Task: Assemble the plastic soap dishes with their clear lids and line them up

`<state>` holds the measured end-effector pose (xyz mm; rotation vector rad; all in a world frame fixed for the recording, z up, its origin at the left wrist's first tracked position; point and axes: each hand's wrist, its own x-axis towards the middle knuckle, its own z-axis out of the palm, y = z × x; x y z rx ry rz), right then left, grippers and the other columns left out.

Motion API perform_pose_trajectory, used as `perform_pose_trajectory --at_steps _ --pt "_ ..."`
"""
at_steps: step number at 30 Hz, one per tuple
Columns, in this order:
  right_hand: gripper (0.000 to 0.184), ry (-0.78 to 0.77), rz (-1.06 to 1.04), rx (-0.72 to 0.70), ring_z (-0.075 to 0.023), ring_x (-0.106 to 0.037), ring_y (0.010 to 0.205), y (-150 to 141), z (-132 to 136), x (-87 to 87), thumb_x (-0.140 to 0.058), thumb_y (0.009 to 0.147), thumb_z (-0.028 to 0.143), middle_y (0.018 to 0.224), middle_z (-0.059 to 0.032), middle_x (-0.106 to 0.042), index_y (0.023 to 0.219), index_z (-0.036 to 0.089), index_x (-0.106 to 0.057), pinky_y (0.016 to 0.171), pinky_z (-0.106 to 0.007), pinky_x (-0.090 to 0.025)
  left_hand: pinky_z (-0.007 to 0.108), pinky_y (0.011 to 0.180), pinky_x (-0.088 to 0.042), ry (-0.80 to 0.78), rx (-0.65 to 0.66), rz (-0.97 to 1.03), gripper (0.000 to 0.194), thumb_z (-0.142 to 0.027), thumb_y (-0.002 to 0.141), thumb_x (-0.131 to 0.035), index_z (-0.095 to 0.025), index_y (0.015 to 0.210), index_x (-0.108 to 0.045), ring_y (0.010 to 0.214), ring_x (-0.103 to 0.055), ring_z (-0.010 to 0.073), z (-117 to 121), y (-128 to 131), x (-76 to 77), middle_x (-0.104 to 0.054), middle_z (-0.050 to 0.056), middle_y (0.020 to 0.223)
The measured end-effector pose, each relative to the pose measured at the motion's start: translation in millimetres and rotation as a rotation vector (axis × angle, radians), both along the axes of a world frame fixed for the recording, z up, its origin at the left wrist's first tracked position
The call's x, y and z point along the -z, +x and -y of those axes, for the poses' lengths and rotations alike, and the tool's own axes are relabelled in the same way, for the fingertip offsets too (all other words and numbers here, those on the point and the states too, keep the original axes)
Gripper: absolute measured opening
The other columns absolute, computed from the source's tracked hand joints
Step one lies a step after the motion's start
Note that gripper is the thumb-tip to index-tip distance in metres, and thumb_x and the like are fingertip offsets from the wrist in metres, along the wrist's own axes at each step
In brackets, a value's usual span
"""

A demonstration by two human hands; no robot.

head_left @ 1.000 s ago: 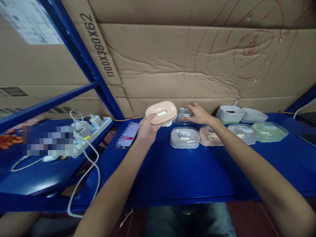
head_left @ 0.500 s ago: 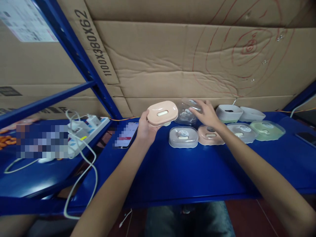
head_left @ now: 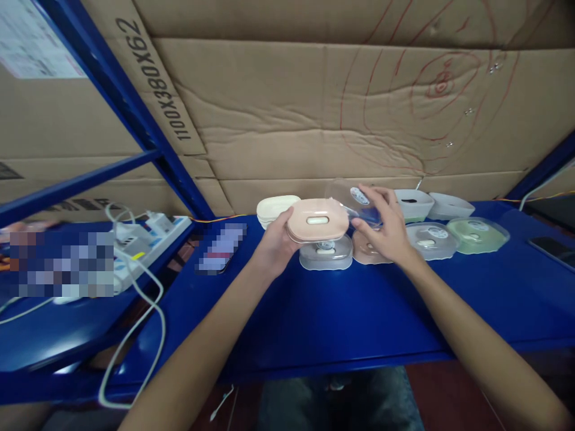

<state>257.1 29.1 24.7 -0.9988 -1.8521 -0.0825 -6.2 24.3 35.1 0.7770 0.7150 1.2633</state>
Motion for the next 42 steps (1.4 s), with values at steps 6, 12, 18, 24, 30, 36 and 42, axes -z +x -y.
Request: perform_pose_trajectory --at_steps 6,12,18,24,30,36,42 --pt "0.075 0.008 0.167 -0.108 -0.0412 -0.051 0.15 -11.7 9.2 4.8 -0.07 0.1 0.063 0.159 -0.0179 -0.047 0.166 0.032 -0.05 0.122 -0.066 -0.049 0.05 0.116 -0.058 0.036 0.215 0.01 0.042 -0.046 0.102 -0.07 -0.018 0.132 -0.078 0.141 -0.068 0.0363 11.6 10.1 -0.6 -0.076 0.014 0.144" --pt "0.077 0.003 0.235 -0.162 -0.0401 -0.05 0.151 -14.9 9.0 13.3 -0.07 0.1 0.065 0.161 -0.0188 -0.044 0.167 0.032 -0.048 0.121 -0.065 -0.05 0.047 0.113 -0.06 0.035 0.237 0.037 0.039 -0.043 0.1 -0.072 -0.02 0.132 -0.078 0.147 -0.063 0.0359 12.7 11.6 0.8 -0.073 0.012 0.149" --pt "0.079 -0.006 0.23 -0.177 -0.0405 -0.049 0.152 -16.4 10.2 13.6 -0.072 0.099 0.065 0.161 -0.0174 -0.043 0.168 0.036 -0.046 0.122 -0.067 -0.049 0.047 0.114 -0.06 0.051 0.232 0.061 0.038 -0.041 0.1 -0.071 -0.018 0.129 -0.079 0.146 -0.063 0.0362 12.4 10.7 1.9 -0.074 0.013 0.148" --pt "0.079 0.016 0.242 -0.175 -0.0396 -0.05 0.151 -16.9 10.7 13.8 -0.074 0.099 0.063 0.16 -0.0181 -0.043 0.167 0.034 -0.047 0.123 -0.064 -0.049 0.05 0.112 -0.06 0.053 0.211 0.04 0.037 -0.043 0.101 -0.069 -0.019 0.128 -0.08 0.141 -0.067 0.0369 10.1 9.2 5.0 -0.077 0.013 0.141" --pt "0.079 0.023 0.258 -0.181 -0.0413 -0.051 0.149 -17.6 10.6 12.8 -0.074 0.098 0.064 0.16 -0.0182 -0.044 0.166 0.033 -0.048 0.122 -0.065 -0.05 0.049 0.115 -0.057 0.102 0.235 0.034 0.043 -0.049 0.106 -0.064 -0.018 0.134 -0.077 0.146 -0.062 0.0361 12.0 11.8 2.7 -0.074 0.012 0.147" --pt "0.081 0.038 0.29 -0.177 -0.0402 -0.051 0.15 -17.6 10.9 13.0 -0.075 0.098 0.064 0.161 -0.0182 -0.043 0.168 0.036 -0.045 0.122 -0.066 -0.051 0.045 0.112 -0.056 0.184 0.224 -0.057 0.044 -0.041 0.095 -0.083 -0.016 0.131 -0.078 0.135 -0.07 0.0355 13.8 12.0 6.0 -0.077 0.015 0.14" --pt "0.082 0.005 0.232 -0.201 -0.04 -0.048 0.154 -21.2 13.0 12.3 -0.081 0.094 0.06 0.163 -0.0175 -0.043 0.165 0.035 -0.05 0.126 -0.065 -0.047 0.041 0.106 -0.059 0.166 0.183 -0.079 0.044 -0.032 0.091 -0.087 -0.016 0.131 -0.076 0.127 -0.074 0.0314 14.1 10.8 8.2 -0.078 0.015 0.139"
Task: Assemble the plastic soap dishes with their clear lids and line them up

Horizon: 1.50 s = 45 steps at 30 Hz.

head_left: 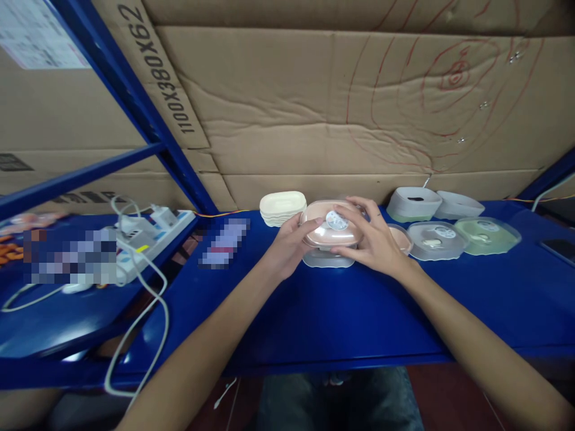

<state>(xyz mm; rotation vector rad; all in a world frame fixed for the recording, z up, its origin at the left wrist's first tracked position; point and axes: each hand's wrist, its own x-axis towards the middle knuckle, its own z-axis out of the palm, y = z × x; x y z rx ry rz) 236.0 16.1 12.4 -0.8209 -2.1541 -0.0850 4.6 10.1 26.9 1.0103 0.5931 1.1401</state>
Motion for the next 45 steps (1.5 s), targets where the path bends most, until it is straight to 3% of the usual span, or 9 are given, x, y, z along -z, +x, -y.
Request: perform_pose_trajectory --at_steps 6,11,15,24,27,30,35,40,45 --pt "0.067 -0.161 -0.363 -0.027 -0.0359 -0.057 0.148 -5.4 -3.5 -2.8 -0.069 0.103 0.06 0.157 -0.0145 -0.059 0.162 0.032 -0.053 0.125 -0.061 -0.048 0.044 0.103 -0.062 0.003 -0.047 0.003 0.048 -0.035 0.089 -0.088 -0.015 0.13 -0.073 0.127 -0.074 0.0342 -4.5 -1.2 1.4 -0.078 0.016 0.135" --pt "0.064 -0.533 -0.7 -0.095 -0.0324 -0.067 0.137 -6.3 -7.8 -6.6 -0.078 0.095 0.064 0.146 -0.0125 -0.071 0.144 0.027 -0.063 0.12 -0.054 -0.055 0.044 0.104 -0.062 0.096 -0.045 -0.003 0.047 -0.036 0.088 -0.088 -0.018 0.128 -0.071 0.129 -0.073 0.0344 -6.1 -5.6 0.1 -0.078 0.014 0.135" --pt "0.061 -0.72 -0.774 -0.209 -0.0304 -0.071 0.13 -4.2 -7.2 -12.6 -0.086 0.087 0.064 0.138 -0.0097 -0.076 0.131 0.027 -0.067 0.113 -0.05 -0.06 0.04 0.103 -0.061 0.162 -0.046 -0.035 0.047 -0.036 0.087 -0.089 -0.02 0.127 -0.071 0.128 -0.072 0.0327 -5.0 -7.2 -2.1 -0.077 0.012 0.134" --pt "0.063 -0.82 -0.832 -0.237 -0.0275 -0.074 0.121 -9.0 -2.8 -12.6 -0.091 0.082 0.064 0.132 -0.0092 -0.078 0.129 0.027 -0.069 0.104 -0.045 -0.064 0.035 0.091 -0.061 0.139 -0.106 -0.133 0.053 -0.042 0.082 -0.093 -0.02 0.124 -0.071 0.117 -0.073 0.0288 -4.8 -11.6 -5.7 -0.077 0.011 0.124" --pt "0.063 -0.76 -0.761 -0.217 -0.0276 -0.075 0.114 -13.1 -5.9 -5.1 -0.091 0.082 0.065 0.125 -0.0087 -0.079 0.128 0.028 -0.068 0.1 -0.046 -0.065 0.031 0.086 -0.058 0.113 -0.176 -0.193 0.058 -0.043 0.078 -0.095 -0.022 0.126 -0.07 0.11 -0.073 0.0253 -8.5 -14.4 -6.7 -0.077 0.008 0.119" --pt "0.061 -0.626 -0.62 -0.168 -0.0289 -0.075 0.114 -12.9 -8.9 1.2 -0.08 0.091 0.07 0.124 -0.0101 -0.079 0.134 0.028 -0.067 0.102 -0.05 -0.064 0.03 0.086 -0.056 0.135 -0.283 -0.225 0.06 -0.043 0.073 -0.095 -0.021 0.123 -0.072 0.108 -0.072 0.0237 -15.9 -22.5 -11.4 -0.077 0.006 0.117" --pt "0.054 -0.309 -0.221 -0.022 -0.0335 -0.071 0.125 -7.5 -3.0 0.7 -0.065 0.104 0.064 0.135 -0.0133 -0.074 0.144 0.027 -0.066 0.111 -0.058 -0.057 0.028 0.083 -0.052 0.236 -0.54 -0.373 0.044 -0.043 0.07 -0.085 -0.02 0.104 -0.074 0.098 -0.069 0.0224 -27.5 -52.5 -28.3 -0.077 0.003 0.101" --pt "0.064 -0.205 0.251 -0.008 -0.0429 -0.059 0.14 -6.4 2.1 1.8 -0.079 0.095 0.062 0.142 -0.0166 -0.069 0.146 0.025 -0.068 0.118 -0.068 -0.049 0.029 0.069 -0.046 0.08 -0.409 -0.682 0.045 -0.05 0.065 -0.083 -0.017 0.095 -0.075 0.079 -0.065 0.0218 -28.1 -86.5 -42.0 -0.074 0.004 0.085" --pt "0.054 -0.206 0.339 -0.023 -0.0418 -0.059 0.137 -4.8 -0.5 5.0 -0.08 0.095 0.046 0.142 -0.0169 -0.069 0.142 0.022 -0.069 0.117 -0.066 -0.049 0.027 0.061 -0.041 0.099 -0.413 -1.011 0.043 -0.052 0.071 -0.079 -0.019 0.099 -0.078 0.074 -0.063 0.0206 -26.4 -106.7 -42.7 -0.074 0.002 0.084"
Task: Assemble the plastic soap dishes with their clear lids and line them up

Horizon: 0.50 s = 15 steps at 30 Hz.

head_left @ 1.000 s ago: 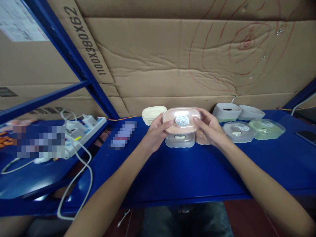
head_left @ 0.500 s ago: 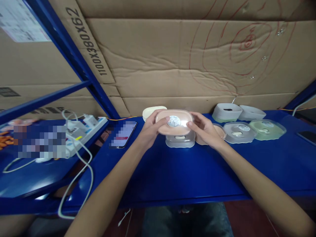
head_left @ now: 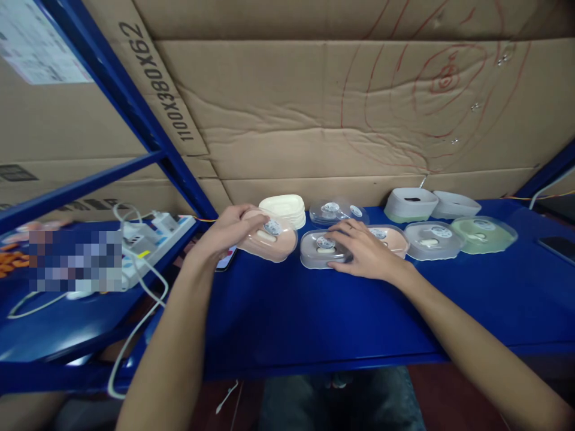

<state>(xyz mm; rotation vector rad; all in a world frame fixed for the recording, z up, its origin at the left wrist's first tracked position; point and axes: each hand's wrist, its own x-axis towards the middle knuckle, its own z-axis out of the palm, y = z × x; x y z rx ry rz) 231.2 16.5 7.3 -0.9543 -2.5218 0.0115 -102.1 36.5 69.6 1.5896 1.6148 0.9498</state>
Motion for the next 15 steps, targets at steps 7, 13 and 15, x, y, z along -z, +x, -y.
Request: perform_pose_trajectory --at_steps 7,13,15 --pt "0.051 -0.007 0.02 0.005 -0.0397 -0.063 0.132 0.8 0.9 -0.8 -0.077 0.096 0.044 0.141 -0.0185 -0.067 0.139 0.018 -0.066 0.117 -0.064 -0.05 0.03 0.063 -0.043 -0.029 0.075 -0.294 0.04 -0.058 0.08 -0.065 -0.02 0.085 -0.075 0.076 -0.065 0.0243 -8.9 -4.5 10.6 -0.072 0.003 0.078" --pt "0.05 -0.008 0.0 0.006 -0.0401 -0.062 0.133 0.5 0.6 0.3 -0.079 0.095 0.044 0.141 -0.0176 -0.067 0.137 0.021 -0.067 0.116 -0.065 -0.051 0.034 0.076 -0.051 -0.052 0.116 -0.551 0.037 -0.056 0.081 -0.059 -0.023 0.084 -0.075 0.091 -0.073 0.0293 -19.0 -19.1 23.2 -0.079 0.006 0.092" --pt "0.051 -0.008 -0.001 0.006 -0.0401 -0.062 0.133 0.5 0.5 0.5 -0.079 0.095 0.044 0.141 -0.0181 -0.067 0.138 0.02 -0.067 0.118 -0.065 -0.051 0.035 0.078 -0.051 -0.059 0.152 -0.606 0.037 -0.055 0.083 -0.056 -0.023 0.085 -0.075 0.093 -0.073 0.0295 -17.9 -18.8 25.1 -0.08 0.007 0.095"
